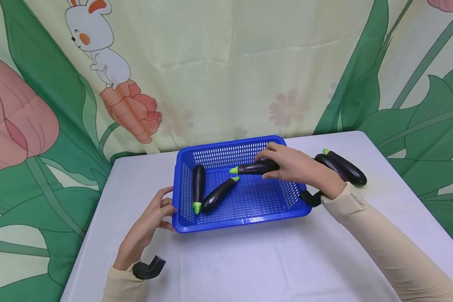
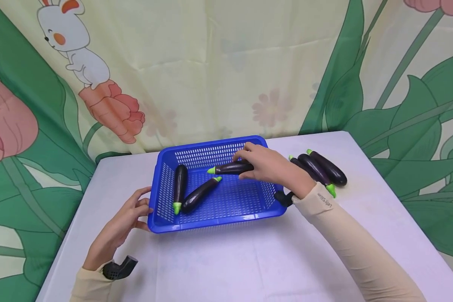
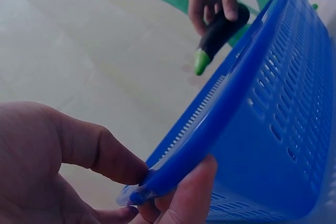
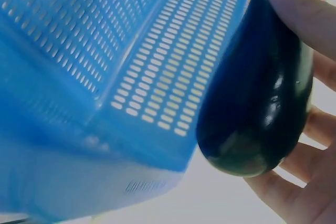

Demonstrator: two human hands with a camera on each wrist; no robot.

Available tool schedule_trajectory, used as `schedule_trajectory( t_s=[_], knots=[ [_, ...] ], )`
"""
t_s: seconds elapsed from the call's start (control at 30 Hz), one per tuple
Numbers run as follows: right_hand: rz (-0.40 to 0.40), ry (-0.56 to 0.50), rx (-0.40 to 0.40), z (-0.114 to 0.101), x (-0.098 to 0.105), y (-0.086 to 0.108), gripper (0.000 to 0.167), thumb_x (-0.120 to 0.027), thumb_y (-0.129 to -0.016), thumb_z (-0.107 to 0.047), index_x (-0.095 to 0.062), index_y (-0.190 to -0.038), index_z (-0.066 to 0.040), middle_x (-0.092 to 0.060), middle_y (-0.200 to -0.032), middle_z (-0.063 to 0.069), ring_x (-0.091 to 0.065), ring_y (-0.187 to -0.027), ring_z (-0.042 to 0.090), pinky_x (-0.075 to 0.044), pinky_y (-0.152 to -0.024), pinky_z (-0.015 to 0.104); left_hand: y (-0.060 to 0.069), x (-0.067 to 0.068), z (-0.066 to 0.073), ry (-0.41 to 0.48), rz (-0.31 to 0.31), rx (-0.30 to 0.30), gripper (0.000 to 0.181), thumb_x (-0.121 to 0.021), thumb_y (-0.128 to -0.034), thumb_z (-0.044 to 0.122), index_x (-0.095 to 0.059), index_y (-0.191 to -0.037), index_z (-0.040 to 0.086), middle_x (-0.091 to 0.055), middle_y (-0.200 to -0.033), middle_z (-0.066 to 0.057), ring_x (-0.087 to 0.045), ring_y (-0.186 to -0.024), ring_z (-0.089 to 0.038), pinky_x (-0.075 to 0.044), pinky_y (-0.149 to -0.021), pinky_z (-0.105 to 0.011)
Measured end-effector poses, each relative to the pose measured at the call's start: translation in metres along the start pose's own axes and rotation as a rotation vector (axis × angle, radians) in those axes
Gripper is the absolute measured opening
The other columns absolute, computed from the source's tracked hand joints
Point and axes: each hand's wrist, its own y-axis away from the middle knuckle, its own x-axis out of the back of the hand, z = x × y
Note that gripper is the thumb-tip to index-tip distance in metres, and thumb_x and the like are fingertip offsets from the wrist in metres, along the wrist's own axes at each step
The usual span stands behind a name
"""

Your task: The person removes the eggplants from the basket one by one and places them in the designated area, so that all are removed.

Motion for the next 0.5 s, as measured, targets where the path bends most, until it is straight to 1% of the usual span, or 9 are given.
schedule_trajectory(
  t_s=[0.1, 0.2, 0.27, 0.33, 0.5],
  knots=[
    [0.052, -0.038, -0.016, 0.004, 0.001, 0.010, 0.048, -0.082, -0.090, -0.033, -0.068, -0.134, -0.020, -0.061, -0.119, 0.003, -0.061, -0.097, 0.020, -0.053, -0.083, 0.039, 0.000, 0.000, 0.000, 0.002, -0.002, 0.006, 0.076, -0.049, -0.0968, 0.008, -0.014, -0.164, 0.005, -0.059, -0.133, -0.028, -0.068, -0.099, -0.022, -0.063, -0.065, -0.035],
    [0.107, -0.067, -0.030, 0.009, 0.001, 0.019, 0.047, -0.080, -0.092, -0.032, -0.067, -0.136, -0.018, -0.061, -0.121, 0.004, -0.061, -0.098, 0.021, -0.051, -0.082, 0.039, 0.000, 0.000, -0.001, 0.008, -0.007, 0.005, 0.076, -0.049, -0.0971, 0.008, -0.014, -0.164, 0.005, -0.059, -0.133, -0.028, -0.068, -0.099, -0.022, -0.063, -0.065, -0.035],
    [0.143, -0.078, -0.055, 0.012, 0.000, 0.024, 0.047, -0.079, -0.093, -0.030, -0.066, -0.137, -0.018, -0.061, -0.121, 0.005, -0.061, -0.099, 0.021, -0.052, -0.081, 0.038, 0.000, 0.001, -0.001, 0.014, -0.010, 0.007, 0.076, -0.049, -0.0970, 0.007, -0.014, -0.164, 0.005, -0.059, -0.133, -0.027, -0.068, -0.099, -0.022, -0.063, -0.065, -0.035],
    [0.189, -0.084, -0.072, 0.016, -0.002, 0.029, 0.046, -0.077, -0.095, -0.029, -0.066, -0.138, -0.017, -0.060, -0.122, 0.007, -0.061, -0.099, 0.022, -0.051, -0.080, 0.038, 0.000, 0.001, -0.001, 0.017, -0.012, 0.009, 0.076, -0.049, -0.0968, 0.007, -0.014, -0.164, 0.006, -0.059, -0.132, -0.027, -0.068, -0.099, -0.022, -0.063, -0.065, -0.035],
    [0.337, -0.087, -0.108, 0.022, -0.006, 0.043, 0.042, -0.077, -0.096, -0.024, -0.068, -0.136, -0.014, -0.059, -0.123, 0.008, -0.059, -0.096, 0.021, -0.049, -0.075, 0.036, -0.001, 0.001, -0.002, 0.017, -0.011, 0.009, 0.077, -0.048, -0.0969, 0.007, -0.013, -0.165, 0.006, -0.059, -0.132, -0.027, -0.068, -0.100, -0.022, -0.063, -0.065, -0.035]
  ],
)
